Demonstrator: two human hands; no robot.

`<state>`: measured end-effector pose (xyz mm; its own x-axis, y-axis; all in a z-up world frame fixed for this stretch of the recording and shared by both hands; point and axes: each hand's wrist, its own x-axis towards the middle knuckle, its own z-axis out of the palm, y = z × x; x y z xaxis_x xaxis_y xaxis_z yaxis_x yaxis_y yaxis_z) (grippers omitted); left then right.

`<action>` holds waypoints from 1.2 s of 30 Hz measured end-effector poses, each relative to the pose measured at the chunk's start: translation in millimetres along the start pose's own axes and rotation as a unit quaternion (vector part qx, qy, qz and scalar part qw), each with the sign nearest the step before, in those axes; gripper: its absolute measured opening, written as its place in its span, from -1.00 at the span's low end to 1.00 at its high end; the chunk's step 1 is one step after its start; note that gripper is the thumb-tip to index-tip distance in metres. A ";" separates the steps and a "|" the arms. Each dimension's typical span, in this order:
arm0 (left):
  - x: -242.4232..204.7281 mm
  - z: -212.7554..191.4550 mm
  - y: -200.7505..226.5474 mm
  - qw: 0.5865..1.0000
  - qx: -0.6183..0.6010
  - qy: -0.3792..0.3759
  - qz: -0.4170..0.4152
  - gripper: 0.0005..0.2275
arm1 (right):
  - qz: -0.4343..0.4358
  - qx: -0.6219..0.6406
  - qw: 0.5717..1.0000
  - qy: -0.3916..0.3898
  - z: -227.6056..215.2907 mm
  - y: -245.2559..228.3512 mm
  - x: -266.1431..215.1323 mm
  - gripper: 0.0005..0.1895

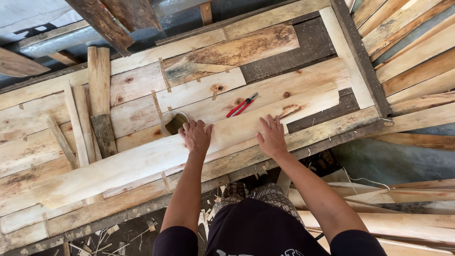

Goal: Trim thin wooden panels using a utility knife and fit them into a wooden frame.

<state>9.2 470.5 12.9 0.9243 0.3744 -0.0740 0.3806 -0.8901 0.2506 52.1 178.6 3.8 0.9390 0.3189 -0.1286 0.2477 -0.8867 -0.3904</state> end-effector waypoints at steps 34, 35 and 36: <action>-1.2 47.0 -13.5 0.990 -0.043 -0.004 -0.137 -0.43 | -0.152 0.090 0.982 -0.059 18.2 -23.8 114.8 -0.35; -0.9 39.0 -13.2 0.984 -0.051 -0.034 -0.165 -0.42 | -0.143 0.083 0.985 -0.059 23.8 -23.4 117.5 -0.35; -3.0 30.7 -14.4 0.977 -0.057 -0.066 -0.192 -0.41 | -0.132 0.077 0.986 -0.060 30.6 -23.9 117.9 -0.35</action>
<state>1.7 474.3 -20.2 0.7119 0.6323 -0.3057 0.7021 -0.6525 0.2853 149.6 247.7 -29.9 0.8090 0.5780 -0.1070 0.4329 -0.7090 -0.5567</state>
